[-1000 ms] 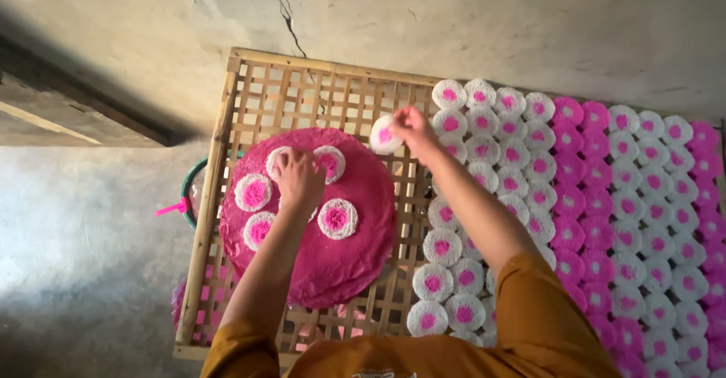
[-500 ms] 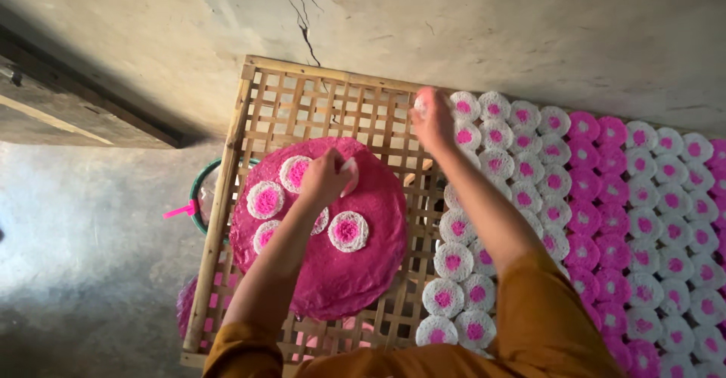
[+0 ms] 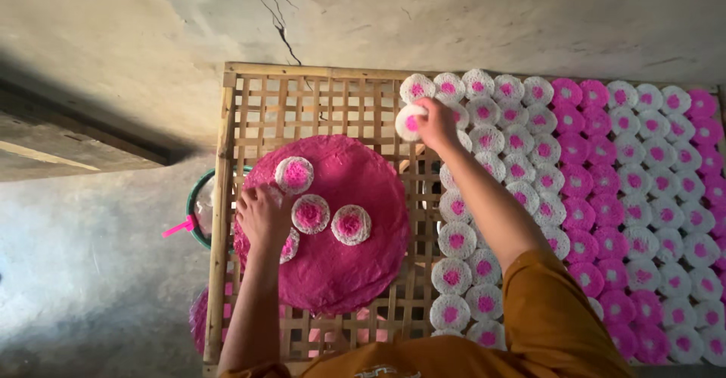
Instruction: The person is assembling pink and white paper decorations by placing smaller white and pink flowered discs onto larger pink paper circles on a wooden lattice structure and moving the items between work surfaces.
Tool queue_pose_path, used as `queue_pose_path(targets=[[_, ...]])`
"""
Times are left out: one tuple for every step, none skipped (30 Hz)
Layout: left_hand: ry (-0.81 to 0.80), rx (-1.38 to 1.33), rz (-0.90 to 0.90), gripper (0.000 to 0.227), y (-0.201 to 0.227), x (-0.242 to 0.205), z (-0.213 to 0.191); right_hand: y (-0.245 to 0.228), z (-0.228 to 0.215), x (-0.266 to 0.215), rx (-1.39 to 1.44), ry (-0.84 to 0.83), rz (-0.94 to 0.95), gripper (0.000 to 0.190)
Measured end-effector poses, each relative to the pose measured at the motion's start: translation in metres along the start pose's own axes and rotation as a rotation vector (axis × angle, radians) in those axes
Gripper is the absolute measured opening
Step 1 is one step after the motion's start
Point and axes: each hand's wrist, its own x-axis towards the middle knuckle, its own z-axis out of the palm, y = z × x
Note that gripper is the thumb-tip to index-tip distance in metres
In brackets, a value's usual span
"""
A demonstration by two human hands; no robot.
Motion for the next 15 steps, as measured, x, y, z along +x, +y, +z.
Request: queue_pose_path(targets=[[-0.026, 0.006, 0.001, 0.066, -0.008, 0.0, 0.008, 0.002, -0.003, 0.003, -0.058, 0.057, -0.004, 0.03], [-0.054, 0.014, -0.001, 0.061, -0.015, 0.0, 0.014, 0.003, -0.005, 0.004, -0.139, 0.102, -0.065, 0.029], [-0.006, 0.004, 0.019, 0.055, -0.017, 0.003, 0.021, 0.003, -0.009, 0.005, -0.219, 0.146, -0.127, 0.028], [0.042, -0.006, 0.04, 0.048, -0.015, 0.01, 0.027, 0.0, -0.012, 0.005, -0.3, 0.191, -0.19, 0.027], [0.091, -0.017, 0.06, 0.043, -0.012, 0.015, 0.03, -0.003, -0.014, 0.004, -0.353, 0.218, -0.218, 0.031], [0.076, -0.054, 0.064, 0.04, -0.01, 0.019, 0.03, -0.006, -0.018, 0.002, -0.408, 0.246, -0.244, 0.035], [0.06, -0.092, 0.067, 0.038, -0.006, 0.022, 0.029, -0.009, -0.019, 0.0, -0.462, 0.274, -0.269, 0.038], [0.044, -0.13, 0.075, 0.035, 0.001, 0.026, 0.026, -0.014, -0.013, -0.005, -0.397, 0.274, -0.246, 0.034], [0.004, -0.231, 0.068, 0.03, 0.009, 0.027, 0.021, -0.022, -0.004, -0.011, -0.332, 0.274, -0.223, 0.03], [-0.039, -0.331, 0.063, 0.025, 0.018, 0.028, 0.015, -0.03, 0.004, -0.018, -0.266, 0.274, -0.197, 0.027], [-0.083, -0.43, 0.059, 0.02, 0.029, 0.028, 0.009, -0.04, 0.013, -0.03, -0.038, 0.032, -0.068, 0.026], [-0.124, -0.483, 0.064, 0.015, 0.045, 0.027, 0.004, -0.051, 0.021, -0.047, 0.191, -0.21, 0.058, 0.03], [-0.165, -0.537, 0.069, 0.012, 0.063, 0.023, 0.001, -0.058, 0.024, -0.071, 0.261, -0.286, -0.125, 0.026], [-0.096, -0.594, 0.235, 0.013, 0.078, 0.014, -0.001, -0.065, 0.024, -0.091, 0.33, -0.368, -0.305, 0.028], [-0.025, -0.651, 0.402, 0.017, 0.093, 0.004, -0.003, -0.07, 0.021, -0.097, 0.45, -0.38, -0.183, 0.027]])
